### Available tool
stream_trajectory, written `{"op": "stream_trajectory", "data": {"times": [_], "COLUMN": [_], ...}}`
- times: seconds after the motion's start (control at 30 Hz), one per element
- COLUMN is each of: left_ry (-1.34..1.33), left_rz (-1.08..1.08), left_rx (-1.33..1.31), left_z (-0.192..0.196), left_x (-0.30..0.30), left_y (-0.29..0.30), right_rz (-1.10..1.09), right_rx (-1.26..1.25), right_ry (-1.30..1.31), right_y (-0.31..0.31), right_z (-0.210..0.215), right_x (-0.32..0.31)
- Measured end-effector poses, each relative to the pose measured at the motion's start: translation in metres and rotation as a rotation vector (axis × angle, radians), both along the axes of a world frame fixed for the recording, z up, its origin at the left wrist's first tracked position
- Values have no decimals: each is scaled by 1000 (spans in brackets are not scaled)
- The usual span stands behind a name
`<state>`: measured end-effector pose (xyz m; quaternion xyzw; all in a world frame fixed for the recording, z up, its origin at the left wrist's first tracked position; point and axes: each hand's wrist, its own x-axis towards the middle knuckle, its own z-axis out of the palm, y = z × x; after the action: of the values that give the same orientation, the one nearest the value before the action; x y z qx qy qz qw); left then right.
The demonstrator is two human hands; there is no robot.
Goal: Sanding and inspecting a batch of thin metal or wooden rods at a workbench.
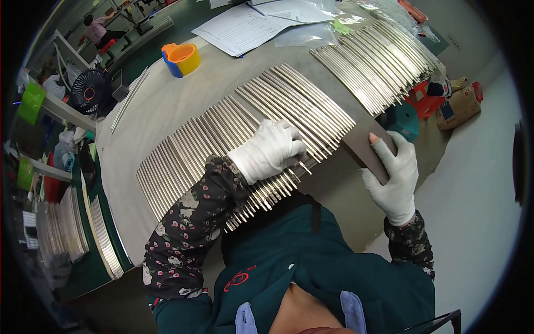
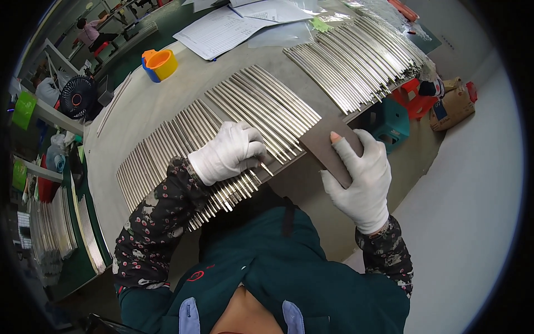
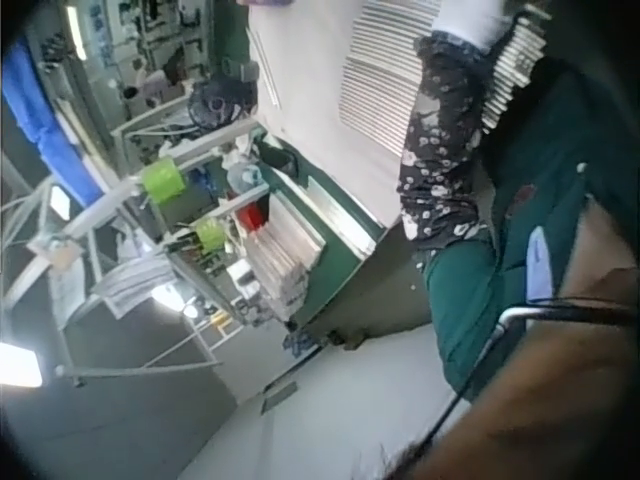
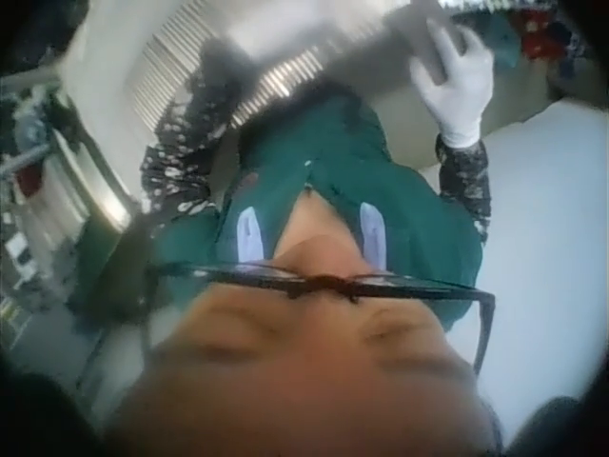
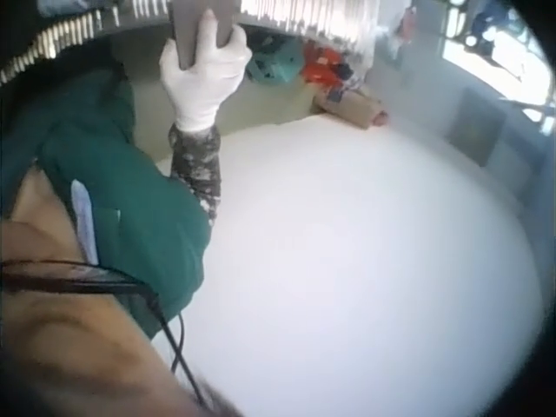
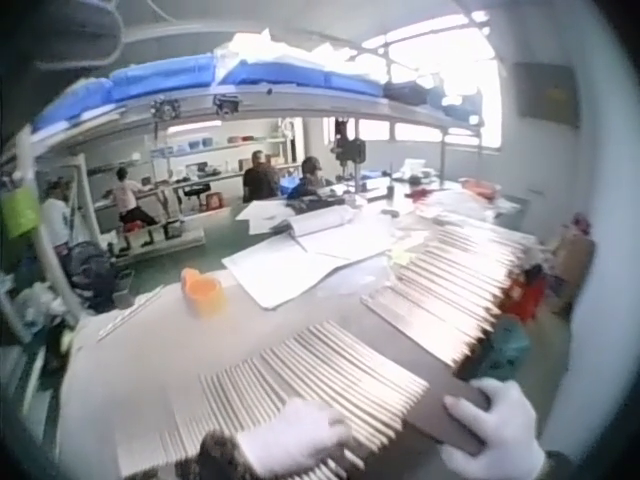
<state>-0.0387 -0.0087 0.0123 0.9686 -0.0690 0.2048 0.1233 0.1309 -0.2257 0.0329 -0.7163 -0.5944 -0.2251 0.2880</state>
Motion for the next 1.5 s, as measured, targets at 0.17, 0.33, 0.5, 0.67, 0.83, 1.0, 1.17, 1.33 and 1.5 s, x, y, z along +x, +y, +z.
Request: {"op": "stream_trajectory", "data": {"times": [0.17, 0.33, 0.5, 0.67, 0.83, 1.0, 1.17, 1.33, 1.5], "left_ry": [-158, 368, 508, 418, 326, 325, 336, 319, 259], "left_rz": [329, 143, 88, 72, 58, 74, 99, 61, 57], "left_rx": [173, -53, 23, -454, -291, -312, -317, -362, -328], "left_z": [6, 17, 25, 8, 3, 0, 1, -1, 1], "left_x": [-3, -22, -14, -4, -5, -8, -8, -6, -9], "left_y": [2, 1, 1, -4, -3, -4, -5, -3, -5], "right_rz": [-44, -70, -47, -25, 350, -78, 389, -56, 116], "right_rx": [40, 26, 3, -19, -145, -73, -246, -16, -139], "right_ry": [13, 10, 2, -13, 79, -99, -12, -129, -105], "right_y": [-7, -13, -12, -10, -3, 6, 1, 9, 9], "right_z": [-2, -5, -5, -7, -5, -7, -6, -3, -2], "right_x": [6, 10, 5, 0, -43, -13, -49, -20, -28]}}
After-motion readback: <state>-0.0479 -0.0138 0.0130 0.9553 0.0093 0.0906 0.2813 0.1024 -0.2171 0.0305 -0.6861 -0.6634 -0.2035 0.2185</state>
